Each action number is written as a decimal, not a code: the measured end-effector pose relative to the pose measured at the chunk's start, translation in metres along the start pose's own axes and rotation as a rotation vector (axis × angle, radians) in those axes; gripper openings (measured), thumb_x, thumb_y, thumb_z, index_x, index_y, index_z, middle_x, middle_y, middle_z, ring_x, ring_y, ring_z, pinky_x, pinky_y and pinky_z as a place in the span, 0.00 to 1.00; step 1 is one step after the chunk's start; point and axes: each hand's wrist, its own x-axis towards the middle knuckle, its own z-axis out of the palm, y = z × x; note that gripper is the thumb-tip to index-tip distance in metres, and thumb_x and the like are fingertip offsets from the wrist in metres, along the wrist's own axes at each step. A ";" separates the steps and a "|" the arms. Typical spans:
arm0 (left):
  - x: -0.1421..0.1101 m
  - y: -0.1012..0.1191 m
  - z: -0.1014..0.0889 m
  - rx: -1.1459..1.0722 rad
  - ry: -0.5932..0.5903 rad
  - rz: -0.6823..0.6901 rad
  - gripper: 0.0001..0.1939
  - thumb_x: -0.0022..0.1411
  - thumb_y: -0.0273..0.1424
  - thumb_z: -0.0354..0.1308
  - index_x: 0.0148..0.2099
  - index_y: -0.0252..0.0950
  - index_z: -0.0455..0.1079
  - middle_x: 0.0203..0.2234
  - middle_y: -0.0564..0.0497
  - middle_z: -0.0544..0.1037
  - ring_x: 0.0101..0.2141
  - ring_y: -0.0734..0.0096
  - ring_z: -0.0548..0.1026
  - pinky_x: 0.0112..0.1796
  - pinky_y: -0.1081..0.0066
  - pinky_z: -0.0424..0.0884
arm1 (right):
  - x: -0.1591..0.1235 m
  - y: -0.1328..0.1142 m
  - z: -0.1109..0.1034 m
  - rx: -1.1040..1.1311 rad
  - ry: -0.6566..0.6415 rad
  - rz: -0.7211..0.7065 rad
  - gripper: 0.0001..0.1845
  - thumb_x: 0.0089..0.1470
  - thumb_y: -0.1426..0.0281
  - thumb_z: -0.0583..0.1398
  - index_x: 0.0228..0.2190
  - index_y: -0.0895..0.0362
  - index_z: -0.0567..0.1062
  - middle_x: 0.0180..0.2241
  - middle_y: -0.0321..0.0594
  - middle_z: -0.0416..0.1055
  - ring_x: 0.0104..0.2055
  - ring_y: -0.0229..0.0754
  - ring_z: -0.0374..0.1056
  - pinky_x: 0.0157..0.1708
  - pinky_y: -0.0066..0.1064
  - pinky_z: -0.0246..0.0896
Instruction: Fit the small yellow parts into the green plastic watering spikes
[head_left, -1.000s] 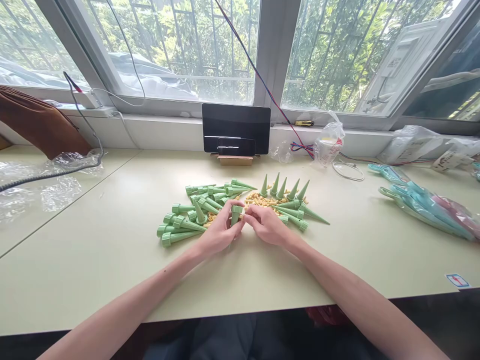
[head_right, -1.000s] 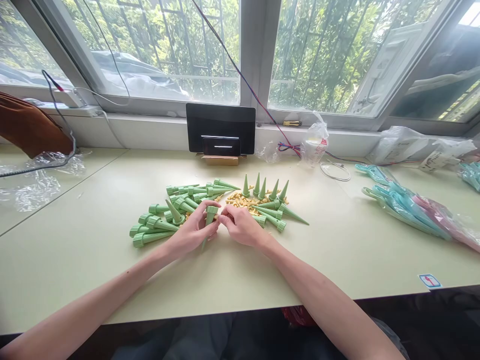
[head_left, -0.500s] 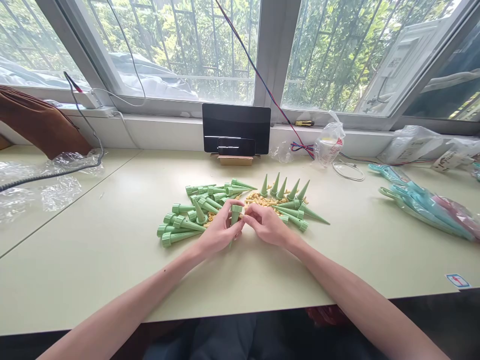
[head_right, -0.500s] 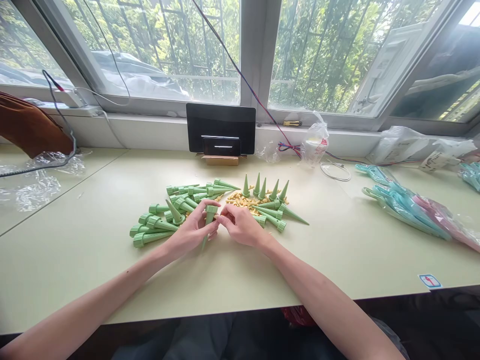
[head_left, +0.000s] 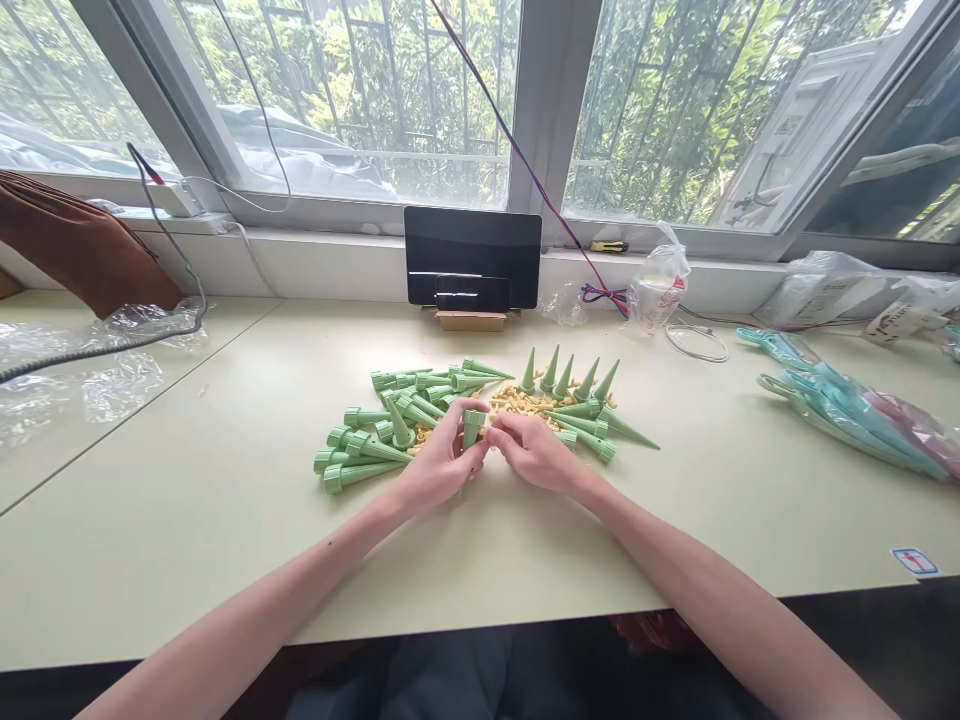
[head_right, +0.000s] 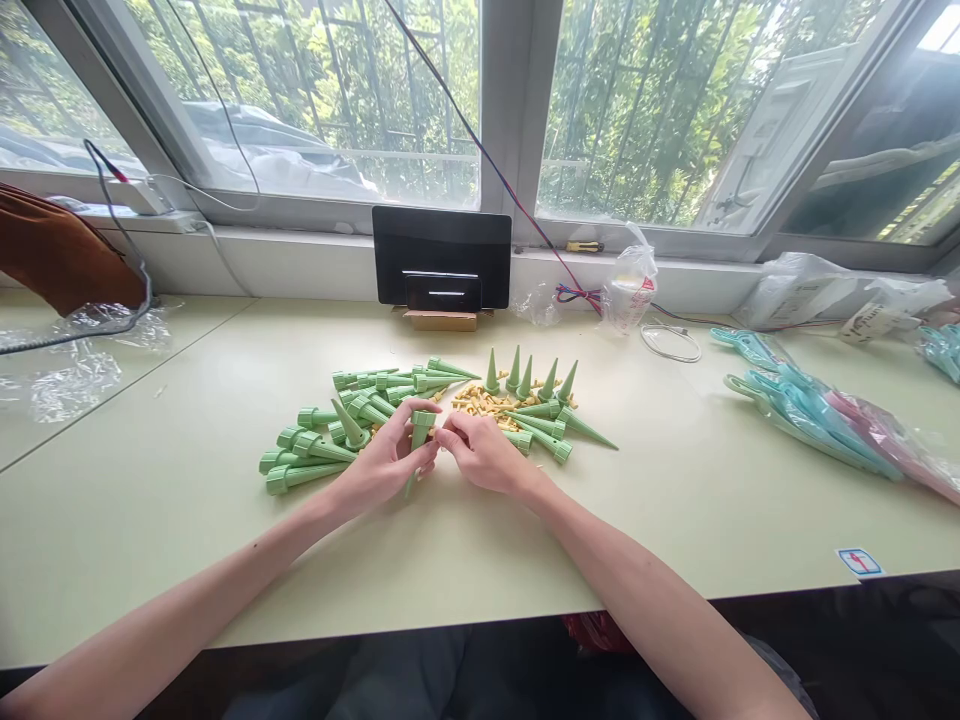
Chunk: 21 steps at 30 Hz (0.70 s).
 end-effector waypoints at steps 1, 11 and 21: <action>0.000 -0.001 0.000 0.001 0.001 0.004 0.19 0.64 0.40 0.56 0.53 0.40 0.57 0.22 0.59 0.65 0.23 0.75 0.67 0.26 0.74 0.63 | 0.000 0.000 0.000 -0.002 -0.002 0.001 0.16 0.64 0.65 0.52 0.25 0.56 0.63 0.22 0.31 0.60 0.23 0.34 0.52 0.25 0.27 0.46; 0.001 -0.003 0.000 0.008 -0.004 0.025 0.19 0.63 0.38 0.56 0.53 0.40 0.58 0.22 0.59 0.66 0.22 0.75 0.67 0.25 0.74 0.63 | 0.000 0.000 -0.001 0.032 -0.031 0.031 0.18 0.64 0.64 0.51 0.23 0.56 0.61 0.20 0.31 0.57 0.23 0.34 0.53 0.25 0.27 0.47; 0.001 -0.005 -0.001 0.027 -0.018 0.047 0.18 0.65 0.39 0.55 0.53 0.40 0.57 0.22 0.59 0.65 0.22 0.75 0.66 0.25 0.74 0.63 | 0.000 -0.005 -0.003 0.089 -0.081 0.093 0.19 0.65 0.62 0.50 0.23 0.55 0.61 0.18 0.30 0.56 0.21 0.35 0.53 0.24 0.27 0.48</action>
